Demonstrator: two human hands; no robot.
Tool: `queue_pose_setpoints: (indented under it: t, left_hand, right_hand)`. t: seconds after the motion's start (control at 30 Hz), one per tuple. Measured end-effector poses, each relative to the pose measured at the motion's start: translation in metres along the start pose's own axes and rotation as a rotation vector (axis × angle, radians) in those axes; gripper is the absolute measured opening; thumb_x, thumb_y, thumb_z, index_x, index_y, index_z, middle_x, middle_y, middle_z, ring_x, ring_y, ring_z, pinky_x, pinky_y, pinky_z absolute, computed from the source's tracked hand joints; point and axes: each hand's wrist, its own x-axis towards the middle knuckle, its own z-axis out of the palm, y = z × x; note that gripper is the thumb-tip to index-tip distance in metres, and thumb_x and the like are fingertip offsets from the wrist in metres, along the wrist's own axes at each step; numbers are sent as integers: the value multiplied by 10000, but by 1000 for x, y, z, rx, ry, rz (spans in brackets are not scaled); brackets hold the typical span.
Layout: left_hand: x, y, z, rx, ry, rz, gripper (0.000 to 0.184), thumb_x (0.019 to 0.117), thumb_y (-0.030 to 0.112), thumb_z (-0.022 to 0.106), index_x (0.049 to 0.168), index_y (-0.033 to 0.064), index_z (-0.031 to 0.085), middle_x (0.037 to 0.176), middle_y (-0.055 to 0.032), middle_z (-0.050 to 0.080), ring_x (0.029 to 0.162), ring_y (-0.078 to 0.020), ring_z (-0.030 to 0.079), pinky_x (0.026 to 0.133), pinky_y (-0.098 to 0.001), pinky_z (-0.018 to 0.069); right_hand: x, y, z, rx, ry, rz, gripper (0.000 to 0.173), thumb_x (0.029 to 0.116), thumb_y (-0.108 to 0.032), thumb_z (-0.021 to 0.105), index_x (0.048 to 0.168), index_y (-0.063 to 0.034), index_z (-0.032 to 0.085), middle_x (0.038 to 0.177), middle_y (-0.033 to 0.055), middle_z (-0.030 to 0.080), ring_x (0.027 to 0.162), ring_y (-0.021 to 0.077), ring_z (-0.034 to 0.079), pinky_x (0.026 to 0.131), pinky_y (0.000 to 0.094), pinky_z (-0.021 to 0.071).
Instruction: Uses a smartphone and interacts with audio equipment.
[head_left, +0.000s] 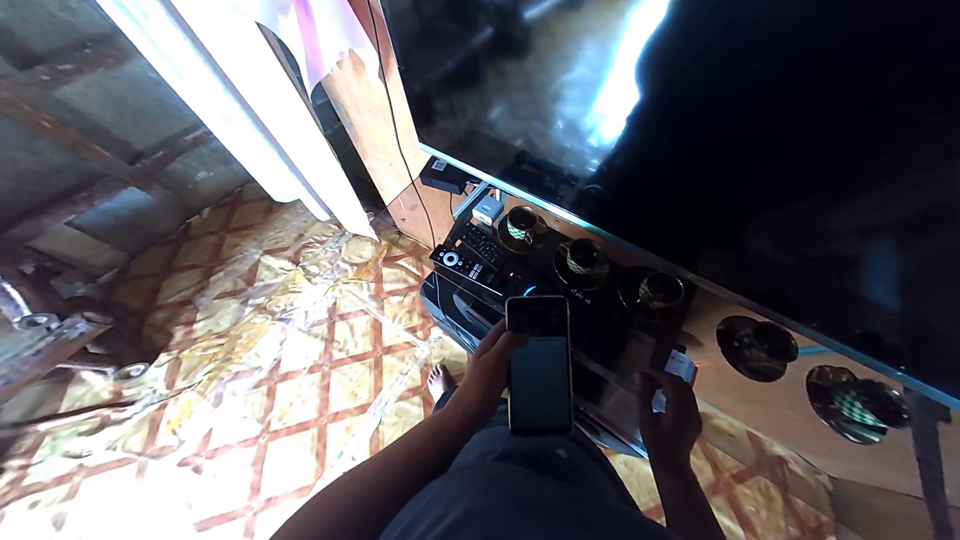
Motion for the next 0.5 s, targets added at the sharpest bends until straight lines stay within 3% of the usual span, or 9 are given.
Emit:
queue_pose_setpoints:
  t: [0.13,0.33,0.5]
  left_hand:
    - [-2,-3,-1,-25,39,-15,389,1105,202,266,1372,42,499,1049,-34,685,931,-93,688,812,-299,588]
    - [-3,-4,0,-106,109,-26,465,1124,295,201,1168,57,599,949,-43,721,896,-123,708,794,-327,596]
    - [-3,-4,-2,-103,78,1,473,1115,287,171,1177,62,582,949,-35,722,892,-117,711,782,-316,599]
  right_hand:
    - [0,-1,0,-12,10,-5,411,999,-333,521,979,17,736,873,177,707,799,315,684,744,449,554]
    - [0,1,1,1,16,-9,404,1003,-327,514,973,12,731,852,161,698,781,295,673,728,426,550]
    - [-1,1,1,8,7,5,406,1004,-336,518,983,9,731,865,165,699,796,297,675,740,431,549]
